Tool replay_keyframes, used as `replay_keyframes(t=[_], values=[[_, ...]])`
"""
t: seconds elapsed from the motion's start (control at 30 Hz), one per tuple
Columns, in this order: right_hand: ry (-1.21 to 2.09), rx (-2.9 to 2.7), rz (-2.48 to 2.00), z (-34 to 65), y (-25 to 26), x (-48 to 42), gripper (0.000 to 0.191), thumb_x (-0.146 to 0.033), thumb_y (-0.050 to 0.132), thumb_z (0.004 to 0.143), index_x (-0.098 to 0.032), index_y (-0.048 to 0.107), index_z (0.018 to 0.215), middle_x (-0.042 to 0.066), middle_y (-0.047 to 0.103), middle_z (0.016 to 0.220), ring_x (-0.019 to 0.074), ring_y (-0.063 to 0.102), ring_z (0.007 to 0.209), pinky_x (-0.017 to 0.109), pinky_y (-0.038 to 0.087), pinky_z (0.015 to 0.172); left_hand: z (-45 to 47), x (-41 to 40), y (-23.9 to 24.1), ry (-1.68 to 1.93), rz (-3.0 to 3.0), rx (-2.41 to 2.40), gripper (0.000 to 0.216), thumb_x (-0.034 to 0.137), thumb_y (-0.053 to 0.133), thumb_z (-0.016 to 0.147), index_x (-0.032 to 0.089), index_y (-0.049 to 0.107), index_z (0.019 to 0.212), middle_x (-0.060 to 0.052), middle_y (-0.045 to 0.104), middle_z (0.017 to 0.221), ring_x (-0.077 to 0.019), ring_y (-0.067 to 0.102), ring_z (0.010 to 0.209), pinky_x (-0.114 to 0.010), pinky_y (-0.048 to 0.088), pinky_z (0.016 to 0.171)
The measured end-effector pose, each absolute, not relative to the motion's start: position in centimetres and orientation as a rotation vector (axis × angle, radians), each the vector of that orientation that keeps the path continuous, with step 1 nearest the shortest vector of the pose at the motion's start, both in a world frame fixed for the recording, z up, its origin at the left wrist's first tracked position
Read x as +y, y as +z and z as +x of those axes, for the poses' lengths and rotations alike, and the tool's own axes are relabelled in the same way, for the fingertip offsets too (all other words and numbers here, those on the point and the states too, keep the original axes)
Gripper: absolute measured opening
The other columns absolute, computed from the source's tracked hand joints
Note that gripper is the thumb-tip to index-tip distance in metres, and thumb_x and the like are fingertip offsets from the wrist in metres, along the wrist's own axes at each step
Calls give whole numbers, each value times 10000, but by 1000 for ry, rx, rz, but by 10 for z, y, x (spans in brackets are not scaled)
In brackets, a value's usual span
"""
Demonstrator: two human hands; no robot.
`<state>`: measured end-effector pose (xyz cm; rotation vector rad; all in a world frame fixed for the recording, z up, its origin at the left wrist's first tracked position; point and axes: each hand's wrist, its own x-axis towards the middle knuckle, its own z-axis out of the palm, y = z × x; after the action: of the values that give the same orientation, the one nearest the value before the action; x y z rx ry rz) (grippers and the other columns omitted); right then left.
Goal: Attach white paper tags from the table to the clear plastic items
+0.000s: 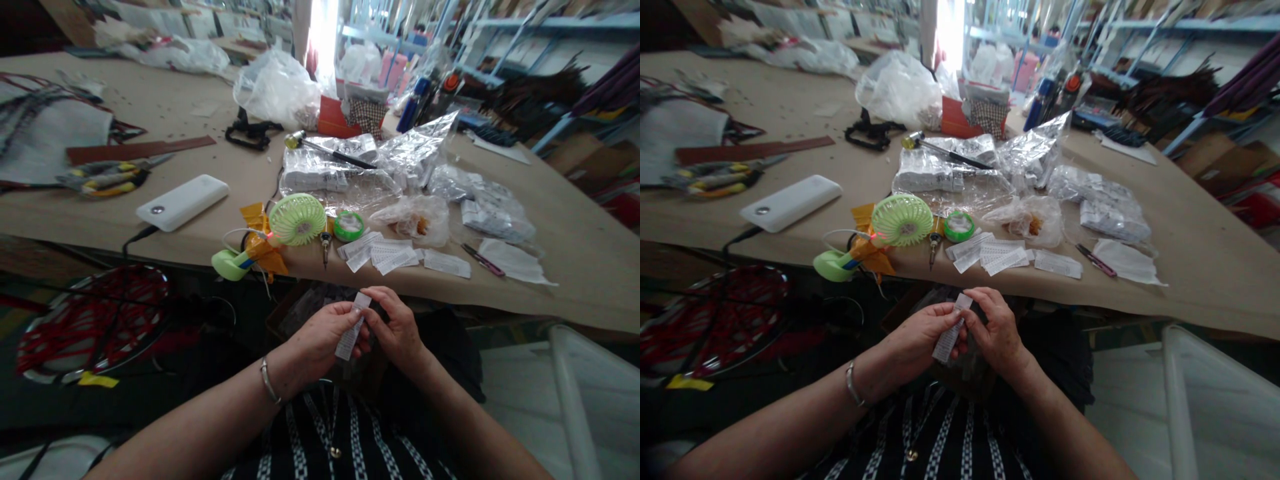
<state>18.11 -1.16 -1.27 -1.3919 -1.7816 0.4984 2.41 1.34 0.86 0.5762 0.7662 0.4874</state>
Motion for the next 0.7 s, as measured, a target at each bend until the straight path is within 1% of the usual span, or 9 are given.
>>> replay_keyframes(t=[0.13, 0.17, 0.3, 0.4, 0.47, 0.57, 0.63, 0.7], values=[[503, -1745, -1390, 180, -15, -12, 384, -288, 517, 857, -228, 491, 1235, 81, 595, 1096, 209, 574, 1008, 374, 475, 885, 24, 14, 7, 505, 580, 760, 129, 258, 587, 792, 129, 578, 790, -15, 569, 628, -105, 554, 500, -208, 403, 472], [507, -1745, -1386, 179, -15, -12, 389, -289, 516, 857, -231, 486, 1241, 81, 599, 1094, 210, 576, 1005, 377, 475, 885, 24, 13, 7, 509, 579, 759, 129, 257, 591, 788, 129, 580, 792, -15, 569, 628, -105, 552, 498, -208, 402, 471], [559, -1757, -1373, 177, -15, -12, 309, -284, 521, 851, -230, 564, 1152, 81, 604, 1096, 214, 570, 1019, 378, 465, 901, 23, 13, 4, 520, 587, 757, 128, 253, 587, 791, 126, 580, 788, -13, 564, 617, -102, 546, 491, -205, 396, 468], [760, -1563, -1357, 173, -15, -11, 366, -300, 534, 842, -235, 515, 1202, 57, 620, 1047, 183, 600, 932, 338, 483, 847, 21, 12, 2, 546, 598, 755, 151, 277, 561, 813, 127, 580, 805, -15, 561, 620, -107, 547, 494, -206, 390, 460], [958, -1360, -1326, 170, -15, -8, 317, -326, 547, 832, -223, 538, 1131, 27, 631, 933, 150, 611, 811, 288, 499, 752, 19, 12, 1, 570, 618, 758, 175, 299, 551, 823, 129, 586, 849, -14, 562, 634, -109, 548, 501, -206, 387, 458], [1226, -1126, -1283, 165, -15, -2, 179, -353, 581, 804, -190, 585, 877, -18, 599, 720, 104, 563, 626, 220, 465, 598, 15, 11, 1, 600, 644, 792, 218, 323, 557, 817, 129, 592, 910, -9, 559, 637, -109, 548, 508, -205, 384, 461], [1336, -1030, -1258, 162, -16, 1, 164, -340, 616, 776, -181, 577, 786, -35, 577, 650, 85, 521, 559, 196, 424, 535, 14, 11, 1, 613, 654, 818, 236, 337, 570, 806, 126, 590, 909, -6, 554, 626, -108, 543, 508, -202, 374, 462], [1383, -978, -1241, 158, -17, 4, 164, -321, 651, 742, -176, 575, 742, -43, 572, 628, 76, 499, 538, 185, 396, 511, 12, 10, 2, 628, 669, 832, 243, 352, 584, 793, 127, 586, 884, -2, 549, 612, -107, 534, 502, -201, 360, 459]])
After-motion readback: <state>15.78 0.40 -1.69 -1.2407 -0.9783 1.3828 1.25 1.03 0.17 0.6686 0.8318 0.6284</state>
